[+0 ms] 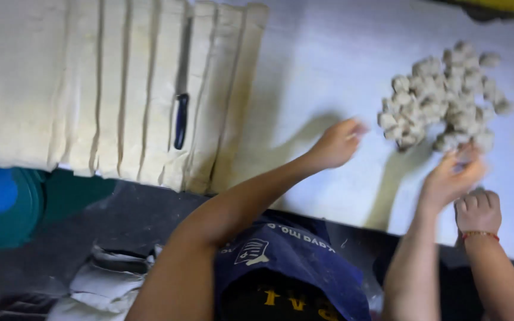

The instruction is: Cutting long strips of dough from a large sheet and rolling them into small, bite-sized pieces on a floured surface.

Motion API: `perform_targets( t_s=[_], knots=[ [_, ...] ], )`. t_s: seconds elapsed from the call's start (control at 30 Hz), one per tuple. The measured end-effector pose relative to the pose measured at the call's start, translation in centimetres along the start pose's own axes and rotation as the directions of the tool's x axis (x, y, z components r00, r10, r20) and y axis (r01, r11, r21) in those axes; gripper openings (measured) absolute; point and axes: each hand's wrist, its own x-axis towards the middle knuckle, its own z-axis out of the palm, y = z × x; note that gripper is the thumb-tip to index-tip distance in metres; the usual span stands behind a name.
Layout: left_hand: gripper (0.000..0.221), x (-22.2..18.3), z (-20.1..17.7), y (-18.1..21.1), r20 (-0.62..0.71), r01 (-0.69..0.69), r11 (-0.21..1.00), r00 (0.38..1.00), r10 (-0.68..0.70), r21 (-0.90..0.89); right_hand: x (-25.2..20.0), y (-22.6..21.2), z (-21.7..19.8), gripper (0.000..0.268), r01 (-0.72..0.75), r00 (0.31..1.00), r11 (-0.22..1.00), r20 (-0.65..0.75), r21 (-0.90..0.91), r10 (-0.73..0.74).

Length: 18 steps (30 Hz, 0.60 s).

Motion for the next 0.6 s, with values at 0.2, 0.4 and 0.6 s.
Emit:
perform_targets(
  t_s=[0.2,0.4,0.6],
  knots=[
    [0.032,-16.7,-14.7,-1.5,0.025,0.545,0.756,0.817,-0.577,-0.364,-8.4,-17.2,12.3,0.016,-0.022,0.803,0.881,0.533,0.472,-0.266],
    [0.026,-23.3,-22.1,1.0,-0.24,0.439,0.81,0.801,-0.549,-0.388,5.2,-29.0,26.2,0.027,0.011,0.627,0.573,0.441,0.819,-0.642],
    [0.033,-25.3,-27.3,2.5,-0.176,0.504,0.753,0.77,-0.614,-0.422,11.1,-29.1,37.5,0.062,0.245,0.562,0.968,0.804,0.062,-0.194]
  ],
)
